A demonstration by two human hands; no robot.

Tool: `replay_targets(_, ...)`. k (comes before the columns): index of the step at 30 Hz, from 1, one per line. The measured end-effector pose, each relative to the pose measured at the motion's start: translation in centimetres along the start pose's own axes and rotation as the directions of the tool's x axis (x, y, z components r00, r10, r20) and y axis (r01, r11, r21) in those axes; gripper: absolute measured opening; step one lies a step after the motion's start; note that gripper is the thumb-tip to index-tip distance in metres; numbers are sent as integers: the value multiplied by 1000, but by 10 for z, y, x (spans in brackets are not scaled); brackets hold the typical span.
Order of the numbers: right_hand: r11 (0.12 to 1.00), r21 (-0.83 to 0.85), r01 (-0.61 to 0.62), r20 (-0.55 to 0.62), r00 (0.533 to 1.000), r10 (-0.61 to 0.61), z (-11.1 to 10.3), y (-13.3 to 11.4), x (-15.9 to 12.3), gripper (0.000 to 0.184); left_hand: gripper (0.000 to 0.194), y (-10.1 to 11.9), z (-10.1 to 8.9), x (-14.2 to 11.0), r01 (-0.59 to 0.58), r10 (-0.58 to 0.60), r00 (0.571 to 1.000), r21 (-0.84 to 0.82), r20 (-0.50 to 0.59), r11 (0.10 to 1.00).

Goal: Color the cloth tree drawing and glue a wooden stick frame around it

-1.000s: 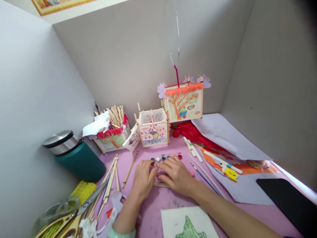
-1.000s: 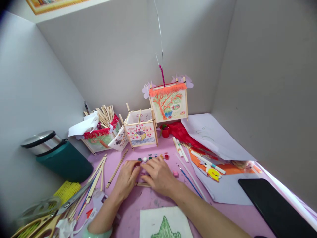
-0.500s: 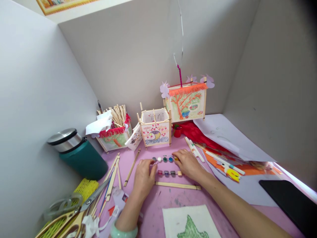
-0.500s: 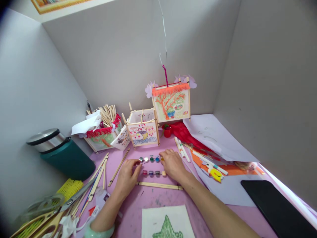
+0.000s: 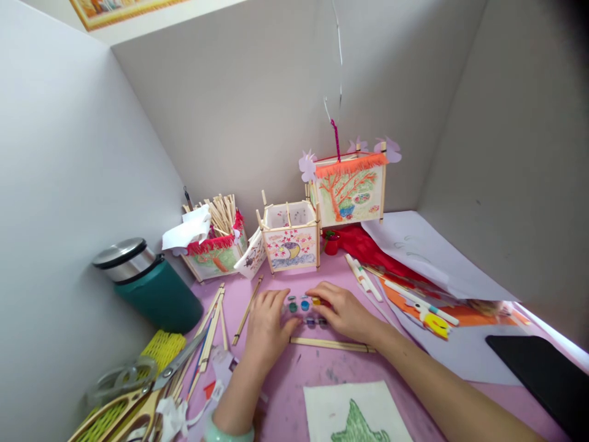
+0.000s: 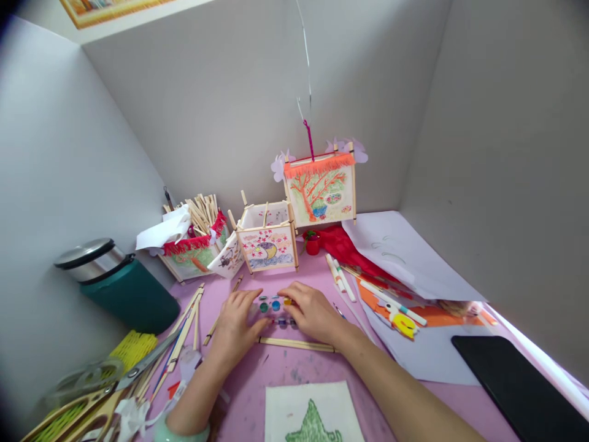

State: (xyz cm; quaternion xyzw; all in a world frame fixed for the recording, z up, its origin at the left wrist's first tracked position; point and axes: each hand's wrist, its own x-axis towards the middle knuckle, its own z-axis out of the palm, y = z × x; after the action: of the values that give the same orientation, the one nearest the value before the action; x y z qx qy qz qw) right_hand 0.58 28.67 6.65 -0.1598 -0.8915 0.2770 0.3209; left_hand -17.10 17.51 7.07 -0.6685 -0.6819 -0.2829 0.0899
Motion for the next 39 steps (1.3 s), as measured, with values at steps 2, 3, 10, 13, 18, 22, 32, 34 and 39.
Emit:
replay_targets(2,999,-28,30,9,1000,-29,1,-3,-1,27,42,7,-3,1,-37,36,999,90,17,995)
replay_targets(3,999,-36,38,12,999,-38,1,-4,-2,28,38,10,-4,1,-49,46,999,113,29,992)
replay_targets(10,998,-12,54,17,998,-54,6,-11,-2,34,26,14,0,-2,1,5,988,-39,156,999)
replay_targets(13,998,-34,59,-3,998,-59,5,-10,-2,34,24,13,1,-3,26,-9,990,-118,143,993)
replay_targets(18,992,-95,79,-21,996,-81,5,-9,-2,18,21,12,1,-2,18,0,988,-111,155,994)
replay_targets(22,986,-139,97,-32,994,-103,7,-8,-2,10,22,14,1,-3,5,7,987,-69,163,998)
replay_targets(32,969,-216,122,6,992,-124,9,-6,-3,10,17,21,-7,0,-31,28,973,9,229,999)
replay_targets(34,968,-216,129,11,991,-130,10,-6,-3,9,18,20,-7,1,-43,36,968,24,248,999)
replay_targets(39,964,-220,146,14,989,-147,12,-4,-3,11,19,17,-5,0,-73,62,967,36,249,997)
